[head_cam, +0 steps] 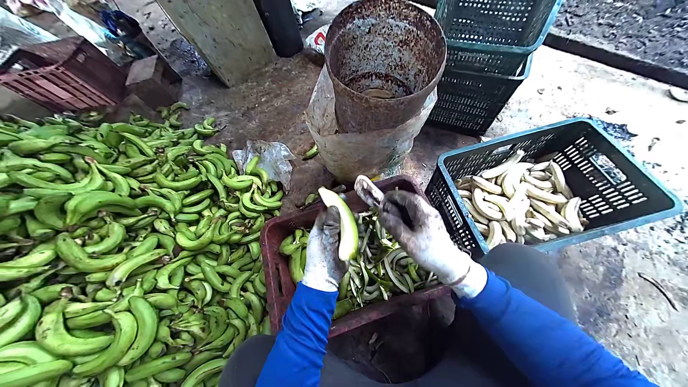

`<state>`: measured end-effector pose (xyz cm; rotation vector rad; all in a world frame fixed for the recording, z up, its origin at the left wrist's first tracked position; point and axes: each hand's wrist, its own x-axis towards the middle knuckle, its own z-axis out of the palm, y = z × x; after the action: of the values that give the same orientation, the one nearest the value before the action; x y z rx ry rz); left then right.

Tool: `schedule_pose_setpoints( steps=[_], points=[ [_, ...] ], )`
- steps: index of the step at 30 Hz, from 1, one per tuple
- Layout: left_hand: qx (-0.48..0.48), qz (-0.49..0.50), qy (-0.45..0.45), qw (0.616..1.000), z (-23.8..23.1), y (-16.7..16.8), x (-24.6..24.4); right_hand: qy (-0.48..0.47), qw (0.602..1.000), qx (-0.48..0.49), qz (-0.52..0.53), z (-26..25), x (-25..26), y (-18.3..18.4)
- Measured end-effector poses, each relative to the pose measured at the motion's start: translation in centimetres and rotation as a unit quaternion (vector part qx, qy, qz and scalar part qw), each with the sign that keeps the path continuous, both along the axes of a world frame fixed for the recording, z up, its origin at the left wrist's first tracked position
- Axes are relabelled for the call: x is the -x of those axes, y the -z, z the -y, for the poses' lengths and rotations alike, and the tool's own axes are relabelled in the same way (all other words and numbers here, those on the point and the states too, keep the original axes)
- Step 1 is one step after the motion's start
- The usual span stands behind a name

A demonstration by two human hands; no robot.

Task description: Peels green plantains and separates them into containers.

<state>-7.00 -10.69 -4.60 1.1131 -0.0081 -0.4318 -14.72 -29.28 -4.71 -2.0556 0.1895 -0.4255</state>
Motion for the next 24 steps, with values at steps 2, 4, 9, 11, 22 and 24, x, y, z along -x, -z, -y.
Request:
schedule_pose_setpoints(
  steps=[2, 4, 9, 11, 22, 24],
  points=[
    [-0.045, 0.047, -0.094, 0.993, 0.0, 0.2, -0.2, -0.051, 0.998, 0.001, -0.031, -2.1, 1.7, 0.9],
    [-0.036, 0.041, -0.156, 0.986, 0.1, 0.3, -0.3, -0.099, 0.994, 0.028, -0.026, -3.8, 3.0, 1.7],
    [-0.035, 0.046, -0.044, 0.997, -0.9, -0.3, 0.3, -0.101, 0.991, 0.086, 0.016, -2.8, 1.3, 2.0],
    [-0.038, 0.006, 0.128, 0.991, -2.0, -0.8, 0.2, -0.065, 0.993, 0.095, 0.01, -0.7, -0.8, 1.8],
    [0.15, -0.075, -0.045, 0.985, -0.3, -0.3, -0.3, -0.018, 0.998, 0.052, -0.01, -1.9, 1.1, 1.4],
    [0.17, -0.076, -0.093, 0.978, -0.4, -0.2, -0.5, -0.032, 0.996, 0.078, 0.001, -3.0, 1.9, 1.9]
  ],
)
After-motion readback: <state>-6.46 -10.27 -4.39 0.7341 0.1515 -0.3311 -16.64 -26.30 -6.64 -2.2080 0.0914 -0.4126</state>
